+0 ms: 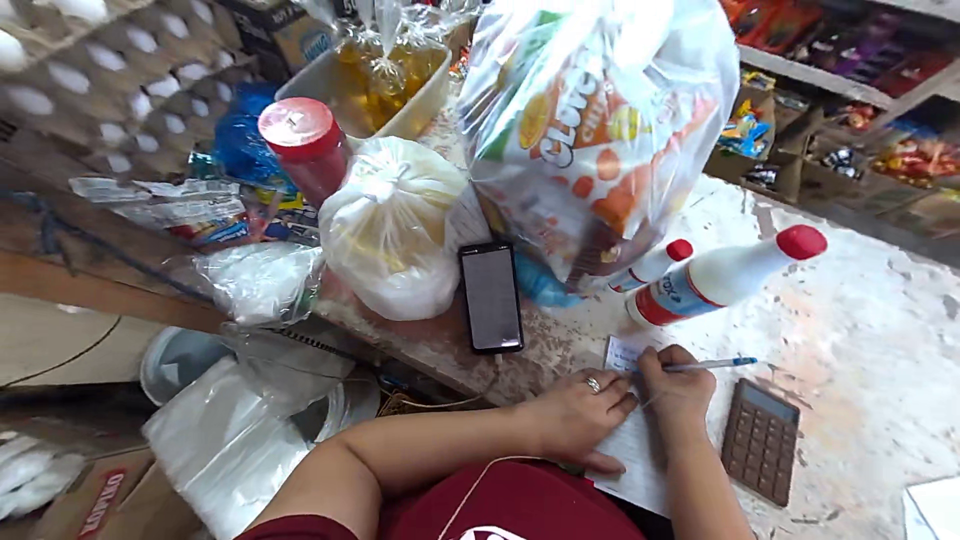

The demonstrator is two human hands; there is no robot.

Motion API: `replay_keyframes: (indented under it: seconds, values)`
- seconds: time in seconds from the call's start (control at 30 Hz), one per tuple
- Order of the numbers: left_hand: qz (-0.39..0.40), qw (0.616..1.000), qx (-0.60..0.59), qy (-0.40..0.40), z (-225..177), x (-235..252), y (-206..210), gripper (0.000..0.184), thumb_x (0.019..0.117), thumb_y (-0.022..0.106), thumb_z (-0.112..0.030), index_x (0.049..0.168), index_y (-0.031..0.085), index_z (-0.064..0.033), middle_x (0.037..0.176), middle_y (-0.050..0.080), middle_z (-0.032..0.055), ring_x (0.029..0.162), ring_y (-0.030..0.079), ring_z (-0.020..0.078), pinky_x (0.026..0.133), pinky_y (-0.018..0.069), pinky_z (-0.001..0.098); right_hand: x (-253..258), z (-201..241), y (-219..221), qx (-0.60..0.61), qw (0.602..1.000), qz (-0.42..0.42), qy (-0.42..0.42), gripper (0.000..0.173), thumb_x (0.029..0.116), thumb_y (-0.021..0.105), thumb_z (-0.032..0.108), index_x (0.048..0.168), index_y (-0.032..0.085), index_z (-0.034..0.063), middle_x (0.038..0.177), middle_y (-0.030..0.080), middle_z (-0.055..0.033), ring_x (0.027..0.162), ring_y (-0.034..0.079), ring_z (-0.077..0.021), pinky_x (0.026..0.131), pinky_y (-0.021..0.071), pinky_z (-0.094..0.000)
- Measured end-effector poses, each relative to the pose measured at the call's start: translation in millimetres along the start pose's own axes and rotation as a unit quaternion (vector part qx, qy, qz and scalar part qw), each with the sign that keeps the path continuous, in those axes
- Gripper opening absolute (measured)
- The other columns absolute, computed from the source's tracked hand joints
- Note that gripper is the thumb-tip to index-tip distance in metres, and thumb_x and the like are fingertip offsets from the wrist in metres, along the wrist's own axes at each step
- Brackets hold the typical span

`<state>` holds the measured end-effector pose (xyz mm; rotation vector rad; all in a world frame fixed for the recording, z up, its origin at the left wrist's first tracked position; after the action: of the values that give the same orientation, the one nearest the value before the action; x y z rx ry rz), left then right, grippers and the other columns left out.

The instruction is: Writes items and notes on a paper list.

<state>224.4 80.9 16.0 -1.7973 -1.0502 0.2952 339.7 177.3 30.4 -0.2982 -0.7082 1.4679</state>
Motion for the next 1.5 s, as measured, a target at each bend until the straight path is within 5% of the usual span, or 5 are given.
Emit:
replay_keyframes:
  seconds: [0.37, 0.57, 0.77, 1.03, 1.5]
  values:
    - [0.156, 0.987, -0.007, -0.045, -14.3, 2.0, 7.2, 0.120, 0.0680, 0.085, -0.064, 0.157, 0.035, -0.0016, 0.166, 0.018, 0.0305, 0.155, 0.016, 0.0469, 0.122, 0.0202, 0.0636, 1.4, -4.3, -10.6, 0.162, 0.985, -0.051, -0.011, 0.021, 0.0976, 0.062, 0.009, 0.079, 0.056, 0.0135, 0.063, 0.055, 0.0146, 0.054, 0.053, 0.0066, 0.053, 0.0464, -0.0117]
    - [0.159, 0.986, -0.012, -0.047, -17.8, 2.4, 10.7, 0.116, 0.0703, 0.087, -0.057, 0.157, 0.034, -0.0004, 0.166, 0.018, 0.0303, 0.154, 0.014, 0.0497, 0.120, 0.0188, 0.0693, 3.3, 5.4, -4.1, 0.180, 0.981, 0.033, -0.058, 0.015, 0.0998, 0.062, 0.018, 0.093, 0.068, 0.0059, 0.083, 0.068, 0.0092, 0.076, 0.064, 0.0027, 0.073, 0.0551, -0.0168]
    - [0.127, 0.991, -0.021, -0.047, -9.7, 2.6, 11.6, 0.110, 0.0737, 0.082, -0.059, 0.157, 0.037, -0.0036, 0.166, 0.024, 0.0274, 0.155, 0.018, 0.0473, 0.122, 0.0179, 0.0657, 5.4, 8.4, -6.3, 0.177, 0.981, 0.046, 0.059, 0.013, 0.1032, 0.055, 0.015, 0.098, 0.060, 0.0048, 0.076, 0.064, 0.0046, 0.065, 0.062, -0.0036, 0.065, 0.0575, -0.0247]
    - [0.152, 0.987, 0.011, -0.054, -3.1, 2.4, 14.8, 0.115, 0.0746, 0.073, -0.071, 0.159, 0.033, -0.0056, 0.166, 0.025, 0.0259, 0.155, 0.019, 0.0455, 0.124, 0.0182, 0.0614, -2.0, 1.8, 14.8, 0.168, 0.980, 0.080, 0.073, 0.029, 0.1001, 0.067, 0.025, 0.078, 0.059, 0.0077, 0.058, 0.054, -0.0002, 0.046, 0.048, -0.0078, 0.045, 0.0427, -0.0250]
    - [0.091, 0.996, 0.023, 0.009, 3.2, -8.7, 7.3, 0.106, 0.0767, 0.071, -0.072, 0.150, 0.046, 0.0011, 0.160, 0.039, 0.0234, 0.151, 0.034, 0.0391, 0.121, 0.0304, 0.0545, -2.1, 7.8, 15.8, 0.122, 0.991, 0.052, 0.017, 0.033, 0.0922, 0.070, 0.006, 0.064, 0.052, 0.0088, 0.053, 0.049, 0.0049, 0.046, 0.045, 0.0000, 0.046, 0.0390, -0.0181]
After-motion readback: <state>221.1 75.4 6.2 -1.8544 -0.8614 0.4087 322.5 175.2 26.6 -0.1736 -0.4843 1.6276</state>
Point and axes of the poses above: each hand's wrist, its own x-axis towards the middle knuckle, its own y-axis out of the palm, z = x × y, the point moved 7 cm from there along x, towards the middle knuckle
